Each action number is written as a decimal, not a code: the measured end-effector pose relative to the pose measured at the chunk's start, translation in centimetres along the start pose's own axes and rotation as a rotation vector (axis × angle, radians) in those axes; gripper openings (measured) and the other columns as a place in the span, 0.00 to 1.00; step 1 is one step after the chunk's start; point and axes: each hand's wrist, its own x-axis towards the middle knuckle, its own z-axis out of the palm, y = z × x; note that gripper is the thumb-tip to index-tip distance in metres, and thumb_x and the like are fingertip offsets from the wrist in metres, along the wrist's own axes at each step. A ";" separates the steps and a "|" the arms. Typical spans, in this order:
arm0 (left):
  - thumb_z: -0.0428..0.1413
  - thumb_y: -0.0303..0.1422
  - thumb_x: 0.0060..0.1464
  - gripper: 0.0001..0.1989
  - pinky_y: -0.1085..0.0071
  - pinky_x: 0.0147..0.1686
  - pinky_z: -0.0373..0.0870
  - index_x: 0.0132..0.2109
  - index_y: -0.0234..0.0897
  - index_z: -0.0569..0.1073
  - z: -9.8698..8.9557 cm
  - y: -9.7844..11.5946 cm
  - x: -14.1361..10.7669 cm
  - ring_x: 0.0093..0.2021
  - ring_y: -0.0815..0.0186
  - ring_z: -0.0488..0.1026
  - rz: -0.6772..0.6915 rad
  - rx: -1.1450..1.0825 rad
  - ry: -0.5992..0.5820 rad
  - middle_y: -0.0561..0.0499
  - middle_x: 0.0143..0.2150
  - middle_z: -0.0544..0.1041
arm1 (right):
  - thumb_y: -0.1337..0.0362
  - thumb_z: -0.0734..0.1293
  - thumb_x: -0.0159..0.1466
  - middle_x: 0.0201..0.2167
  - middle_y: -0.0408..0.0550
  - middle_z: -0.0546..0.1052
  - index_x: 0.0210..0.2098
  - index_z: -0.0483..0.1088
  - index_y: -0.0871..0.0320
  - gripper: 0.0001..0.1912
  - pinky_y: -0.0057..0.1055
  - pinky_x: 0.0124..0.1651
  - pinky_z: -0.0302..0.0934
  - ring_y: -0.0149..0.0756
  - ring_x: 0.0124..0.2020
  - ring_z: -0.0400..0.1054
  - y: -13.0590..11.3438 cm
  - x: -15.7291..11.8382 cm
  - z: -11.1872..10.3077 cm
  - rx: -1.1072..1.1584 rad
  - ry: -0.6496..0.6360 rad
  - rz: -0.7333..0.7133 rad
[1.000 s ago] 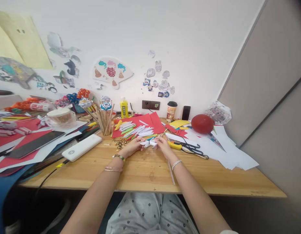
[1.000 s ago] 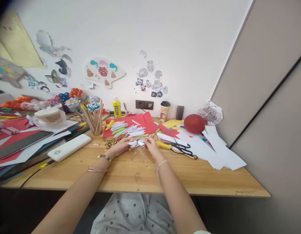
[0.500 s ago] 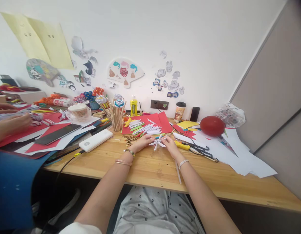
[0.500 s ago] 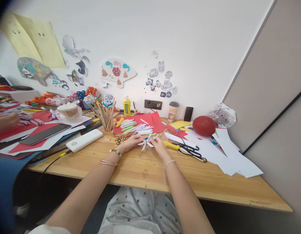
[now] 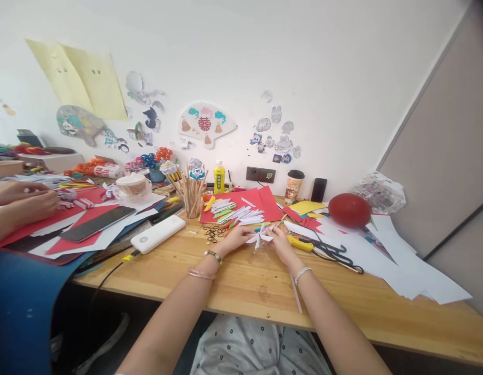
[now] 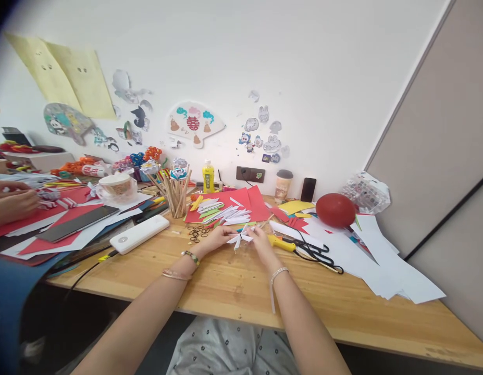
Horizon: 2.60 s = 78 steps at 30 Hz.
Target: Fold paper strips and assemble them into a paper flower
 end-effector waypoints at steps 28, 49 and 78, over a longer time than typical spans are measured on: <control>0.44 0.33 0.59 0.13 0.74 0.34 0.63 0.37 0.37 0.73 -1.6 2.1 -1.1 0.33 0.66 0.70 0.312 0.649 -0.113 0.49 0.34 0.76 | 0.46 0.63 0.54 0.21 0.43 0.67 0.25 0.65 0.56 0.19 0.29 0.24 0.55 0.32 0.22 0.59 -1.3 0.4 0.8 0.105 -0.018 -0.036; 0.44 0.32 0.59 0.14 0.69 0.33 0.61 0.32 0.35 0.72 -2.9 0.0 -1.2 0.32 0.64 0.67 0.461 0.988 0.136 0.46 0.30 0.72 | 0.53 0.65 0.55 0.24 0.42 0.68 0.32 0.68 0.57 0.13 0.27 0.30 0.57 0.31 0.26 0.61 -2.8 0.1 3.9 -0.203 -0.151 -0.224; 0.56 0.38 0.50 0.10 0.64 0.43 0.67 0.35 0.38 0.77 -3.0 0.4 -1.3 0.40 0.60 0.72 0.350 0.422 0.435 0.46 0.35 0.77 | 0.64 0.63 0.56 0.34 0.48 0.76 0.34 0.72 0.56 0.08 0.34 0.39 0.61 0.39 0.35 0.69 -1.8 1.0 3.2 -0.434 0.180 -0.281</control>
